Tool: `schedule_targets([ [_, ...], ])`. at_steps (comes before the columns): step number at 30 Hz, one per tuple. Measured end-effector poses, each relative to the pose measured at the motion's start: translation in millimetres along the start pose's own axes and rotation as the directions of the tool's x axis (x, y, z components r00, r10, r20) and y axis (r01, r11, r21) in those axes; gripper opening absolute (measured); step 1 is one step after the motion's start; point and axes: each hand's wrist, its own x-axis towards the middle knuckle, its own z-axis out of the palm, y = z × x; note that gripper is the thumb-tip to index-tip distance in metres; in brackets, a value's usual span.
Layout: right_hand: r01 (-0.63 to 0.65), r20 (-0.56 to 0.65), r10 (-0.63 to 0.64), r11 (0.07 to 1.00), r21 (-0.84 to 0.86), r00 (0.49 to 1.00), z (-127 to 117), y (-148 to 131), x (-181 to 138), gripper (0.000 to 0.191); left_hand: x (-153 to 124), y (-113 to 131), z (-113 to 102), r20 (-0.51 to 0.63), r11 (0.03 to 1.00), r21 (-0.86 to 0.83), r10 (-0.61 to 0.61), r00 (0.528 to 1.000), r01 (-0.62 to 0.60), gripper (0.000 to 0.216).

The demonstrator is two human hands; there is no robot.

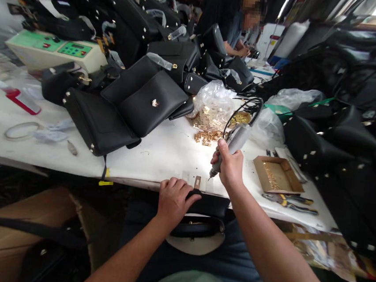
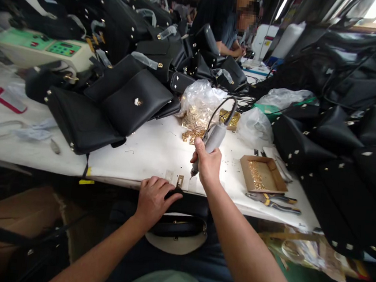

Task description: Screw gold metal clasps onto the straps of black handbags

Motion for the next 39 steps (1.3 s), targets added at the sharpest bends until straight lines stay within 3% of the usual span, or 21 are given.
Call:
schedule_targets([
  [2, 0.035, 0.054, -0.020, 0.959, -0.280, 0.998, -15, -6, 11, 0.052, -1, -1, 0, -0.004, 1.000, 0.009, 0.028, 1.000, -0.028, 0.024],
  [3, 0.072, 0.111, -0.024, 0.890, -0.450, 0.993, -23, -6, 15, 0.051, -1, -1, 0, -0.013, 0.999, 0.008, 0.041, 0.999, -0.041, 0.024],
  [6, 0.223, 0.285, 0.018, 0.575, -0.787, 0.958, -38, 2, 15, 0.039, -2, -2, 2, -0.034, 0.997, -0.002, 0.082, 0.996, -0.082, 0.025],
  [8, 0.275, 0.333, 0.047, 0.464, -0.842, 0.942, -43, 14, 11, 0.037, -4, -2, 3, -0.036, 0.993, -0.013, 0.118, 0.992, -0.119, 0.024],
  [13, 0.298, 0.350, 0.045, 0.428, -0.853, 0.936, -47, 30, -1, 0.046, -12, 3, 0, -0.026, 0.970, -0.076, 0.229, 0.973, -0.230, 0.022],
  [16, 0.329, 0.354, -0.044, 0.486, -0.809, 0.934, -57, 25, -15, 0.046, -18, 13, -14, -0.034, 0.935, -0.070, 0.346, 0.938, -0.347, 0.023],
  [19, 0.301, 0.331, -0.105, 0.720, -0.626, 0.938, -78, 17, -44, 0.039, -21, 24, -36, -0.073, 0.886, -0.051, 0.456, 0.887, -0.460, 0.015],
  [21, 0.207, 0.309, -0.046, 0.833, -0.514, 0.950, -98, 16, -69, 0.036, -20, 29, -49, -0.093, 0.849, -0.056, 0.519, 0.850, -0.525, 0.010],
  [24, 0.099, 0.248, 0.033, 0.860, -0.501, 0.968, -133, 25, -102, 0.031, -17, 35, -62, -0.099, 0.802, -0.080, 0.585, 0.805, -0.592, 0.012],
  [27, 0.096, 0.240, 0.049, 0.826, -0.555, 0.970, -162, 45, -125, 0.028, -12, 41, -67, -0.116, 0.782, -0.098, 0.605, 0.788, -0.615, 0.013],
  [33, 0.239, 0.415, 0.019, 0.794, -0.559, 0.910, -185, 64, -151, 0.082, 13, 67, -89, -0.217, 0.783, -0.139, 0.573, 0.790, -0.606, 0.012],
  [35, 0.277, 0.537, 0.048, 0.816, -0.508, 0.842, -188, 60, -155, 0.102, 25, 71, -98, -0.245, 0.771, -0.100, 0.594, 0.767, -0.629, 0.012],
  [37, 0.225, 0.608, 0.139, 0.847, -0.482, 0.782, -192, 54, -156, 0.117, 39, 68, -101, -0.267, 0.771, -0.138, 0.575, 0.773, -0.621, 0.013],
  [39, 0.133, 0.628, 0.212, 0.880, -0.456, 0.749, -194, 44, -157, 0.126, 55, 63, -99, -0.315, 0.819, -0.214, 0.458, 0.831, -0.532, 0.013],
])
